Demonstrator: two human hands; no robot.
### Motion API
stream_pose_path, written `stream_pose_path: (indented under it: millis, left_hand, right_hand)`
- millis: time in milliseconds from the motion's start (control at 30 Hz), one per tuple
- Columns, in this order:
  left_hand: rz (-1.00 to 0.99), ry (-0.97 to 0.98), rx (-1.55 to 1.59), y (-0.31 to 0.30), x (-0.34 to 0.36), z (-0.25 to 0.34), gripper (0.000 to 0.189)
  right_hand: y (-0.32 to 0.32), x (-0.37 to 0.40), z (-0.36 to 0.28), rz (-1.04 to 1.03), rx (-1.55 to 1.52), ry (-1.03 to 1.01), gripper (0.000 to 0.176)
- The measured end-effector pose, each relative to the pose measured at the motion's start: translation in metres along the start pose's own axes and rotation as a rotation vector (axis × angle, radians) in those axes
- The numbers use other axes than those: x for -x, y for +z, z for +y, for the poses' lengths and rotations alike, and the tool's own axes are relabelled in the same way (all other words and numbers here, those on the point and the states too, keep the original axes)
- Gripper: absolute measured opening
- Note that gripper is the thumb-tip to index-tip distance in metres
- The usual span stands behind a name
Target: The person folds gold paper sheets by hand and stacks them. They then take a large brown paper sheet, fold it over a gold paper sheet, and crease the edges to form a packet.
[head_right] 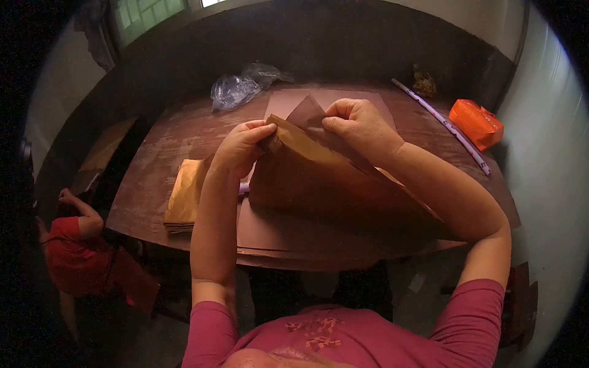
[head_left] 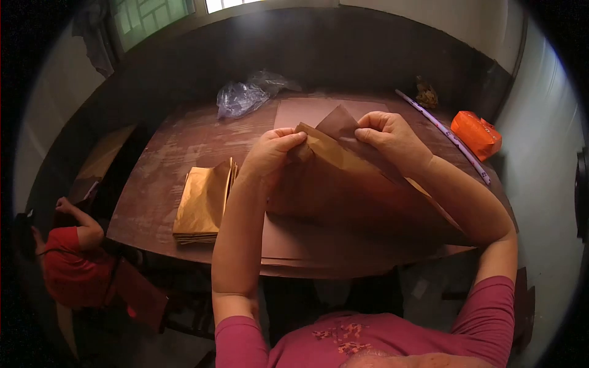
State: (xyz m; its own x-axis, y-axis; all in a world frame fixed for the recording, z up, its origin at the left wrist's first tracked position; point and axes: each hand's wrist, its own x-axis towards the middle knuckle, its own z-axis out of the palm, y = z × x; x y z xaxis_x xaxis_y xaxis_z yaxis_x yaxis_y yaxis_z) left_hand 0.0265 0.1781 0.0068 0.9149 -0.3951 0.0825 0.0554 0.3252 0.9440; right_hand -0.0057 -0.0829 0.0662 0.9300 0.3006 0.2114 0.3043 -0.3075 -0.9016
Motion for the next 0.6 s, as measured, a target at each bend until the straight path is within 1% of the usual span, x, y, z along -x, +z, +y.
stream_pose_path:
  millis: [67,133,233,367,400,433,500,567,600]
  left_hand:
    - [-0.030,-0.026,0.035,-0.002,-0.006,-0.004,0.015]
    - [-0.034,-0.046,0.050,-0.007,-0.011,-0.010,0.014]
    - [-0.031,-0.078,0.040,-0.014,-0.020,-0.017,0.013]
    - [-0.040,-0.110,0.028,-0.012,-0.021,-0.018,0.011]
    - [-0.041,-0.111,0.027,-0.010,-0.019,-0.016,0.011]
    - [-0.040,-0.089,0.002,-0.006,-0.015,-0.015,0.012]
    - [-0.041,-0.066,-0.027,0.000,-0.009,-0.013,0.014]
    - [-0.043,0.085,-0.061,0.008,-0.003,-0.013,0.019]
    - [-0.042,0.083,-0.064,0.012,0.001,-0.011,0.019]
  right_hand:
    - [-0.003,-0.002,0.005,0.016,0.006,0.032,0.013]
    - [-0.003,-0.004,0.009,0.005,-0.027,0.078,0.008]
    - [-0.007,-0.008,0.017,0.021,-0.016,0.106,0.008]
    - [-0.007,-0.009,0.022,0.027,-0.032,0.121,0.008]
    - [-0.007,-0.010,0.026,0.032,-0.037,0.102,0.011]
    - [-0.007,-0.010,0.028,0.037,-0.043,0.081,0.014]
    - [-0.007,-0.009,0.028,0.025,-0.043,0.056,0.014]
    - [-0.007,-0.008,0.028,0.010,-0.047,0.033,0.015]
    - [-0.007,-0.007,0.027,0.002,-0.023,-0.013,0.015]
